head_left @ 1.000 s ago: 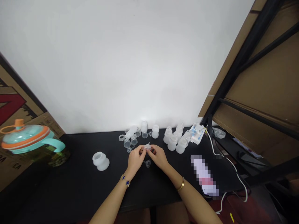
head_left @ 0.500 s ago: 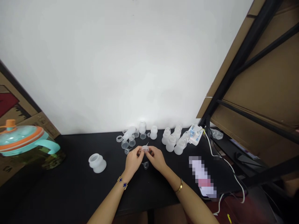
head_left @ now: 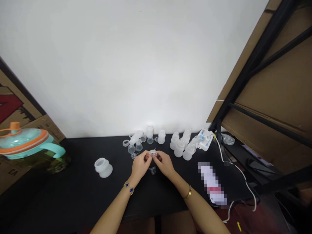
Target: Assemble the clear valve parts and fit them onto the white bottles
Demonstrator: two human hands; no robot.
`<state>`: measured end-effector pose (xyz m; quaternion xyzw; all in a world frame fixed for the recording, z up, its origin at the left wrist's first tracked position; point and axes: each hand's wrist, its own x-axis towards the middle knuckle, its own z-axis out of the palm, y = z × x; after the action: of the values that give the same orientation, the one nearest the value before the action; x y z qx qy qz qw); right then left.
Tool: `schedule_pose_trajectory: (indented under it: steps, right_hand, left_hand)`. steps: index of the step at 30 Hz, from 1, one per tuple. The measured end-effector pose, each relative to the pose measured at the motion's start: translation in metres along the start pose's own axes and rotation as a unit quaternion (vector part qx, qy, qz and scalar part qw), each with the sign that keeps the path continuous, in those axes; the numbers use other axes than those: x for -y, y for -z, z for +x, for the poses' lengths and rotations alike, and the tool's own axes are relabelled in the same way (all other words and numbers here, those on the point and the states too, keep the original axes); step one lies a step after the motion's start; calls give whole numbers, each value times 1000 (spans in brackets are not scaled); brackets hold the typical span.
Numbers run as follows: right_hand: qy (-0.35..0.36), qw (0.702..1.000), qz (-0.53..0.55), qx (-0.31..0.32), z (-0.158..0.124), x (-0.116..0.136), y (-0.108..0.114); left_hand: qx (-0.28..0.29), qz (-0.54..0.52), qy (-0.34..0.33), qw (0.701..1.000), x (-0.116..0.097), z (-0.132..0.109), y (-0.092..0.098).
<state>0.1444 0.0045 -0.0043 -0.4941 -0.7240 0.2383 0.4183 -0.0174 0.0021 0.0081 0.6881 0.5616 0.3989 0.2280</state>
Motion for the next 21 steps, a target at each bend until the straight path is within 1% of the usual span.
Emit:
schedule_pose_trajectory:
  steps: [4, 10, 16, 21]
  right_hand:
    - [3, 1000, -3, -1, 0, 0, 0]
    - [-4, 1000, -15, 3, 0, 3, 2]
    - [0, 1000, -15, -2, -1, 4, 3]
    - [1, 1000, -16, -8, 0, 4, 4]
  left_hand:
    - [0, -3, -11, 1000, 1, -1, -2]
    - [-1, -10, -5, 1000, 1, -1, -3]
    - [11, -57, 2, 998, -3, 0, -2]
    - [3, -41, -8, 999, -2, 0, -3]
